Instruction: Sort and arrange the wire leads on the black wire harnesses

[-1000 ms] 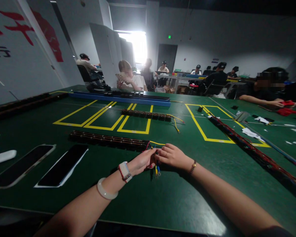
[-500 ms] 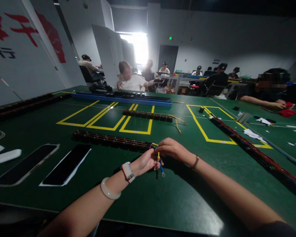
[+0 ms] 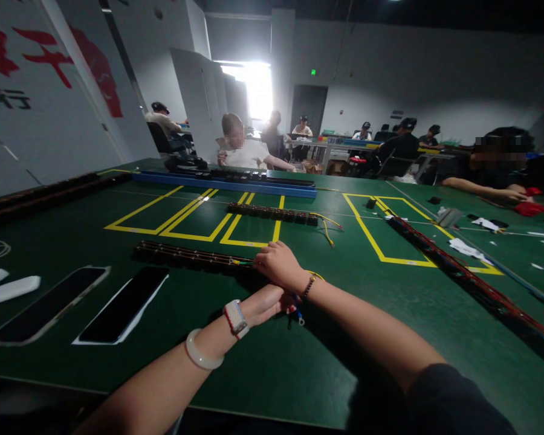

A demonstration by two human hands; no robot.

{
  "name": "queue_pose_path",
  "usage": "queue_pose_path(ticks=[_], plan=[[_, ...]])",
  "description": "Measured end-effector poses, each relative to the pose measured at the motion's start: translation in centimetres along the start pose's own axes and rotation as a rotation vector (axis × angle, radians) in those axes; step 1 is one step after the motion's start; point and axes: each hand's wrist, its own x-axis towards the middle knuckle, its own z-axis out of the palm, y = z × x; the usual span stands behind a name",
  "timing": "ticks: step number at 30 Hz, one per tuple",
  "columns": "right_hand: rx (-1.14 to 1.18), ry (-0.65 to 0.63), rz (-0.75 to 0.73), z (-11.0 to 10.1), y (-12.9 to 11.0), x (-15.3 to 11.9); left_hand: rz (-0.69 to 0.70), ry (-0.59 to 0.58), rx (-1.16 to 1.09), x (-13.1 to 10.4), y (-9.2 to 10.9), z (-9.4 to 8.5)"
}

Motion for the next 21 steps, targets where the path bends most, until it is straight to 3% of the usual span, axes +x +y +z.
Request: queue_pose_path(ticks=[5,11,16,21], plan=[[0.016,0.04,0.015,-0.9,0.4,-1.2,0.039,-0.006,0.02,-0.1,0.0,0.2],[0.149,0.092,0.25,-2.2,3.6,-6.0,0.053,0.01,0.1,-1.5,1.3,0.9],[0.109,0.042,0.385,-0.3,6.5,-10.6,0.072,0.057,0.394,-1.9,2.1,0.9],[0.146,0.019,0.376,1.7,7.4,-11.9,0.079,0.128,0.775,-1.7,2.8,0.2]])
